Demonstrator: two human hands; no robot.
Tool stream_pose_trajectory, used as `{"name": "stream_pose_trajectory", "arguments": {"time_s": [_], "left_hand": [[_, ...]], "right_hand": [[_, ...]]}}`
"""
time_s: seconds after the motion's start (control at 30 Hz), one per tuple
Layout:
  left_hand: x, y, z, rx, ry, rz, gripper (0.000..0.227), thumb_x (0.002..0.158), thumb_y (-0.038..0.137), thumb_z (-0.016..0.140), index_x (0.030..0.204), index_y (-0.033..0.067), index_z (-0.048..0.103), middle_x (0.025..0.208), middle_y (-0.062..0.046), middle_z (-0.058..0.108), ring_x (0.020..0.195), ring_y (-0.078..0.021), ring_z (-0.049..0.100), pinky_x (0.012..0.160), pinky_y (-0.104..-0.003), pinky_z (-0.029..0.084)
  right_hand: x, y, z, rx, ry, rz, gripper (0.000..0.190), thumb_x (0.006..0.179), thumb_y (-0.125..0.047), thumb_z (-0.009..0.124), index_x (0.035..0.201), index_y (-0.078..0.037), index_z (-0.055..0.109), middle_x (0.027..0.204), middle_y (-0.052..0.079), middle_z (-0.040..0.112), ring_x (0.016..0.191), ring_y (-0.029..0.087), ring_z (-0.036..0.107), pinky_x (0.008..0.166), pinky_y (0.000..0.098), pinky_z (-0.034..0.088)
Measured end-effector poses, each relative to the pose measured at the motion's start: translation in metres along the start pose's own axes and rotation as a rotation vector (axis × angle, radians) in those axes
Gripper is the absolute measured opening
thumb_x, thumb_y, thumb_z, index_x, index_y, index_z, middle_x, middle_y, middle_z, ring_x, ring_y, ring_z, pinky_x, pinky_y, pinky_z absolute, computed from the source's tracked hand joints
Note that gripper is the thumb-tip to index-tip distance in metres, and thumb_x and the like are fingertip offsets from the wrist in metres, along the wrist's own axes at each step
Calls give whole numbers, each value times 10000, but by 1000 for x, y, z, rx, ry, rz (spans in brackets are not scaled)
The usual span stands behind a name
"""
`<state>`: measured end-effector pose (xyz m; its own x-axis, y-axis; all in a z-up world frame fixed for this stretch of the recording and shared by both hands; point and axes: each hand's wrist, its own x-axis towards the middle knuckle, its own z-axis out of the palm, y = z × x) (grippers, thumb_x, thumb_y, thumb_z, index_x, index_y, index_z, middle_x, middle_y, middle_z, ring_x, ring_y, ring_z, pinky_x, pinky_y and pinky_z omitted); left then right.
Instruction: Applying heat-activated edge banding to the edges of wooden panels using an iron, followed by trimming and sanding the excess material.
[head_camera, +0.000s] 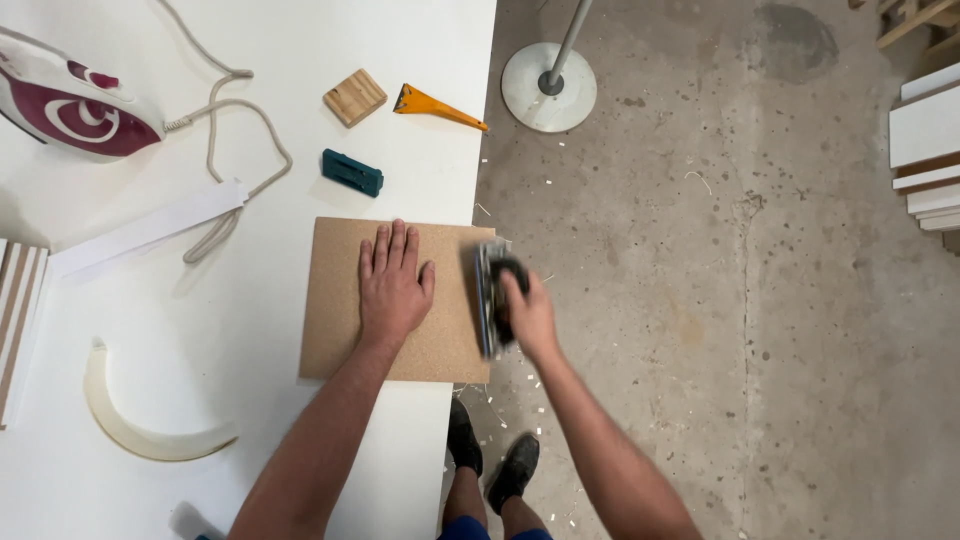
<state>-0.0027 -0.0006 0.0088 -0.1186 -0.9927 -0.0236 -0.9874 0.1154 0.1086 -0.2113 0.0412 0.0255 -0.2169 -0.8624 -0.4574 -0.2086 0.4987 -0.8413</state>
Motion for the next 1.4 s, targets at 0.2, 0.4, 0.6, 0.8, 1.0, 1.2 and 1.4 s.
{"name": "stream_pose_trajectory", "arguments": {"time_s": [0.2,0.4,0.6,0.8,1.0,1.2,1.4], "left_hand": [[-4,-3,7,-11,14,10,621,1061,488,373,1584,159,433,1678,-92,349,1572,-289,254,1280,-526,78],[-5,0,7,-28,48,21,596,1066,456,412,1570,141,459,1664,-107,373,1562,-291,275,1275,-519,95],[0,-8,13,-21,174,64,653,1045,458,420,1584,89,415,1660,-124,367,1545,-310,299,1274,-515,131],[-7,-6,9,-32,44,13,599,1079,468,393,1578,143,459,1668,-97,371,1567,-287,265,1279,-517,78],[2,-4,7,-23,66,4,598,1067,464,412,1571,147,469,1661,-97,386,1559,-290,288,1281,-524,96],[-4,-5,10,-38,89,17,597,1070,470,406,1569,150,479,1656,-96,395,1556,-288,292,1282,-524,95],[-4,-8,16,3,157,36,585,1062,463,443,1546,143,513,1642,-102,423,1549,-289,314,1280,-524,114]], "right_hand": [[-40,28,1,-73,22,93,371,1014,-307,641,1120,48,667,1004,317,724,976,430,714,781,529,571],[17,-22,-1,-80,25,-50,500,1044,-470,588,1307,-45,610,1164,219,709,1060,369,713,922,538,582],[-67,58,4,-228,-14,-65,256,979,-359,583,1067,-121,621,840,68,741,733,211,698,623,356,525],[65,-10,12,-429,53,-337,390,1086,-368,533,1148,8,618,931,253,708,869,423,730,681,521,596],[-74,48,12,-663,-7,-242,358,1012,-439,595,1044,-85,633,868,227,717,826,453,726,675,548,587],[65,-10,20,-649,41,-390,364,1066,-415,527,1003,-62,591,761,172,672,731,393,731,569,467,567],[-118,76,2,-741,-149,-215,397,1021,-455,558,1021,-64,618,858,261,712,820,498,715,662,589,562]]}}
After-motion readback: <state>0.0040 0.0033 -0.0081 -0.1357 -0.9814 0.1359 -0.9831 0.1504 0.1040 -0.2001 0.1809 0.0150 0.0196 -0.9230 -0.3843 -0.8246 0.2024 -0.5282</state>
